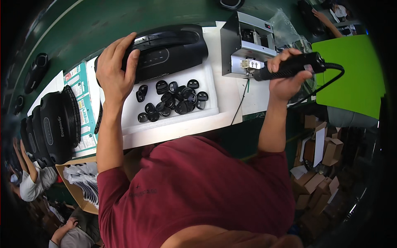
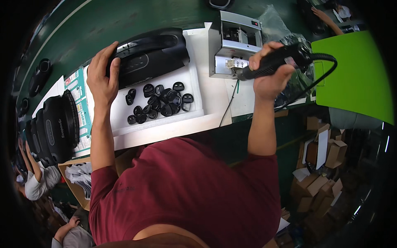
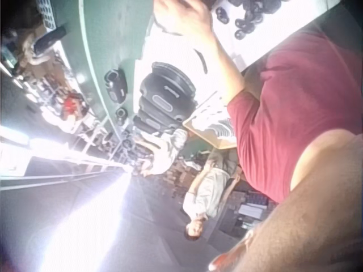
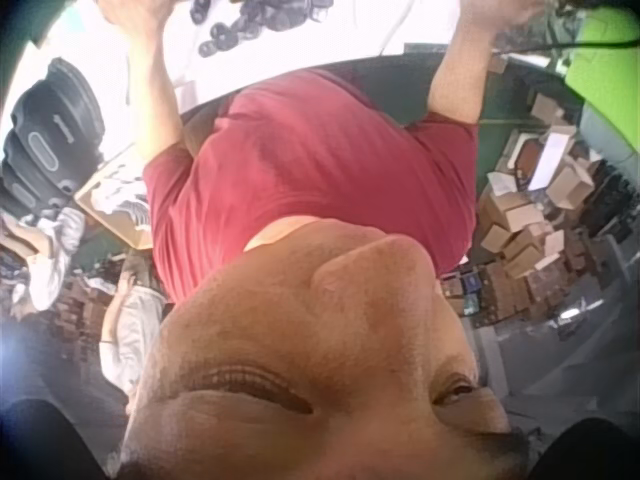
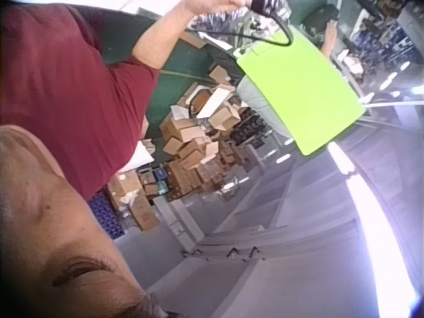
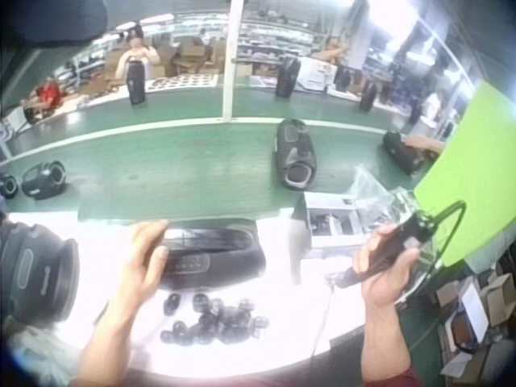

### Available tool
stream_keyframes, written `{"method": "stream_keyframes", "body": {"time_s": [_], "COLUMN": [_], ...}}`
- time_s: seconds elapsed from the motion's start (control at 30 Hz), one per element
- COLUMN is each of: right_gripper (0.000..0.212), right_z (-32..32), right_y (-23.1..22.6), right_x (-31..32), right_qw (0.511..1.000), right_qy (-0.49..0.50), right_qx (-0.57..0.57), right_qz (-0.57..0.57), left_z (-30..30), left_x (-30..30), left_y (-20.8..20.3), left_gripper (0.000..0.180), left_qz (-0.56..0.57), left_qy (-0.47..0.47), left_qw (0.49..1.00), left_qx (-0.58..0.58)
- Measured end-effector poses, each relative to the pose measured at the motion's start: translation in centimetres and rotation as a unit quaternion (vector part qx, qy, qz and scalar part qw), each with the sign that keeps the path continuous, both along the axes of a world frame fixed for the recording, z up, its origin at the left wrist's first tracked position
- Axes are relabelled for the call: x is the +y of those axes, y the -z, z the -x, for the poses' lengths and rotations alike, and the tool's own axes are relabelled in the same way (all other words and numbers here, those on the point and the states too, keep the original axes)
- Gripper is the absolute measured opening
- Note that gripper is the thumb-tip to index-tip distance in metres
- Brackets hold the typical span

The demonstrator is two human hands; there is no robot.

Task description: The person assembles electronic speakers by attaching internal components to the speaker housing with screws. An electric screwdriver is used to secure the screws.

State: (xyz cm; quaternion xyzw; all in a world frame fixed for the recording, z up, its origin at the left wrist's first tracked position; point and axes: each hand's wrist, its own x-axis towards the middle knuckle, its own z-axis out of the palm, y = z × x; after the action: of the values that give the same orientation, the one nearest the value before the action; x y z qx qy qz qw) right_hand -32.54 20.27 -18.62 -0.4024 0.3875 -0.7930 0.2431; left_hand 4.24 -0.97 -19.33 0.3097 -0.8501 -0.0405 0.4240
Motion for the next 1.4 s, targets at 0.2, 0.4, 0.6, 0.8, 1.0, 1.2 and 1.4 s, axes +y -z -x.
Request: {"method": "stream_keyframes", "body": {"time_s": [0.2, 0.4, 0.6, 0.8, 1.0, 1.2, 1.4], "right_gripper": [0.104, 0.107, 0.108, 0.109, 0.101, 0.091, 0.131], "right_z": [-2.6, -6.4, -8.2, -7.8, -6.9, -10.0, -2.5], "right_y": [-5.0, -8.7, -6.7, -5.6, -4.4, -8.4, -7.4], "right_x": [-3.2, -11.4, -15.7, -16.8, -16.8, -14.8, -4.2], "right_qw": [0.978, 0.958, 0.956, 0.949, 0.957, 0.971, 0.973], "right_qy": [-0.122, -0.189, -0.204, -0.259, -0.270, -0.225, -0.134], "right_qx": [0.013, 0.060, 0.030, -0.007, 0.062, 0.028, 0.054], "right_qz": [0.170, 0.208, 0.208, 0.177, 0.084, 0.080, 0.180], "left_z": [-0.2, -0.2, -0.6, -0.4, 0.3, 0.1, 0.2], "left_x": [-0.1, 0.1, 0.1, -0.1, 0.4, 0.6, 0.3], "left_y": [-0.1, -0.1, -0.3, -0.5, -0.5, -0.5, -0.4], "left_gripper": [0.033, 0.035, 0.035, 0.035, 0.036, 0.034, 0.033], "left_qz": [0.006, -0.010, -0.012, -0.011, -0.011, -0.020, -0.008], "left_qy": [0.004, -0.005, 0.002, 0.002, -0.002, -0.003, 0.008], "left_qw": [1.000, 1.000, 1.000, 1.000, 1.000, 1.000, 1.000], "left_qx": [0.004, 0.004, -0.001, -0.011, -0.006, -0.020, -0.006]}}
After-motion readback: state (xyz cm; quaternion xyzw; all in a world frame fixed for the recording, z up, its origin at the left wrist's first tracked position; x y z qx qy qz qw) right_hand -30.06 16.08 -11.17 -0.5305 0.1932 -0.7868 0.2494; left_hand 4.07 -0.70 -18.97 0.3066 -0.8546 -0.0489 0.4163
